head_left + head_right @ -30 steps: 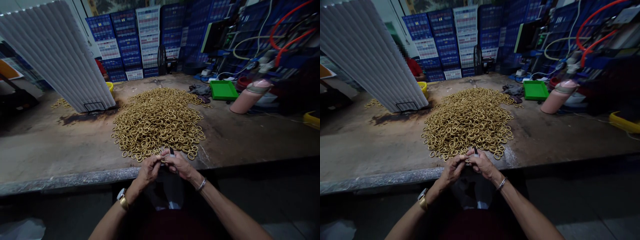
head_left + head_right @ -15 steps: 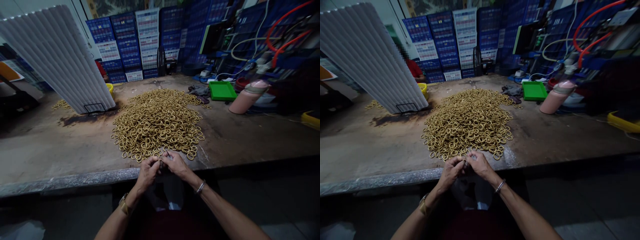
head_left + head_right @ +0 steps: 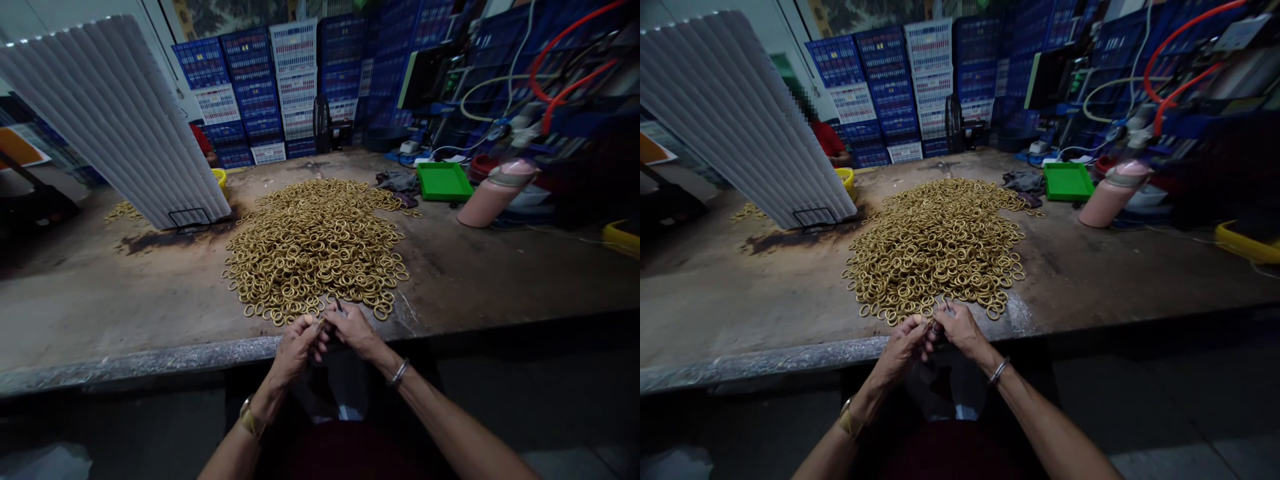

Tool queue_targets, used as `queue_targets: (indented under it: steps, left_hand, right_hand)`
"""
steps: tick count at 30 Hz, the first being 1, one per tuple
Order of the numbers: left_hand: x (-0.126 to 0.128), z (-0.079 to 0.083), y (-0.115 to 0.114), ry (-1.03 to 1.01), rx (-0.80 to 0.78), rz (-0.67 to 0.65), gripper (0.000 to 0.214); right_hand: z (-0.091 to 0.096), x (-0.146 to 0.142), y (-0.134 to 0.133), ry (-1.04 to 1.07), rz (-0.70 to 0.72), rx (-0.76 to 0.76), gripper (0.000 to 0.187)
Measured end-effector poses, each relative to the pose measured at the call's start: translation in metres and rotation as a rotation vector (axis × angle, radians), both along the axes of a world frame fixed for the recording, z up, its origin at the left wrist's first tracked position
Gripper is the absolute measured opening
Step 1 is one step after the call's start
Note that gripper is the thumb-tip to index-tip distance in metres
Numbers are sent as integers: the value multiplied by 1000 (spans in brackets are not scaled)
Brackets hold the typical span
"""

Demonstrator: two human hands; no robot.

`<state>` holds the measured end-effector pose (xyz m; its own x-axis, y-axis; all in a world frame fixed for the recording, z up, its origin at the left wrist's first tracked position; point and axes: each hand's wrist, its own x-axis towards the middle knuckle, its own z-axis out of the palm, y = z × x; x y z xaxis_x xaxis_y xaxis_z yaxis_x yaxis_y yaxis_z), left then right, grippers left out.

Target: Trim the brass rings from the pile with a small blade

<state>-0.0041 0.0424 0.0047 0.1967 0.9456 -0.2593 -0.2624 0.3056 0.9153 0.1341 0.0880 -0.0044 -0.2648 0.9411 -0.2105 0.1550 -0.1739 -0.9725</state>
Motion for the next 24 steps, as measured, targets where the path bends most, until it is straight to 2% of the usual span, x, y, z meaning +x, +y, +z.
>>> queue_targets:
  steps: [3, 6, 8, 10, 14, 24]
  left_hand:
    - [1, 2, 0, -21, 9, 29, 29]
    - [1, 2, 0, -14, 14, 50, 30]
    - [0, 0, 1, -7, 25, 50, 29]
    - [-1, -1, 1, 5, 41, 43, 29]
    - [-3, -3, 1, 43, 69, 26, 30]
    - [-3, -2, 3, 49, 115, 4, 28]
  right_hand:
    - [0, 2, 0, -183, -39, 188, 17]
    - [3, 5, -3, -388, 86, 438, 15]
    - [4, 7, -7, -467, 196, 513, 13]
    - [4, 8, -9, -529, 262, 543, 11]
    - [3, 7, -9, -607, 296, 568, 12]
    - [4, 7, -2, -633, 367, 505, 18]
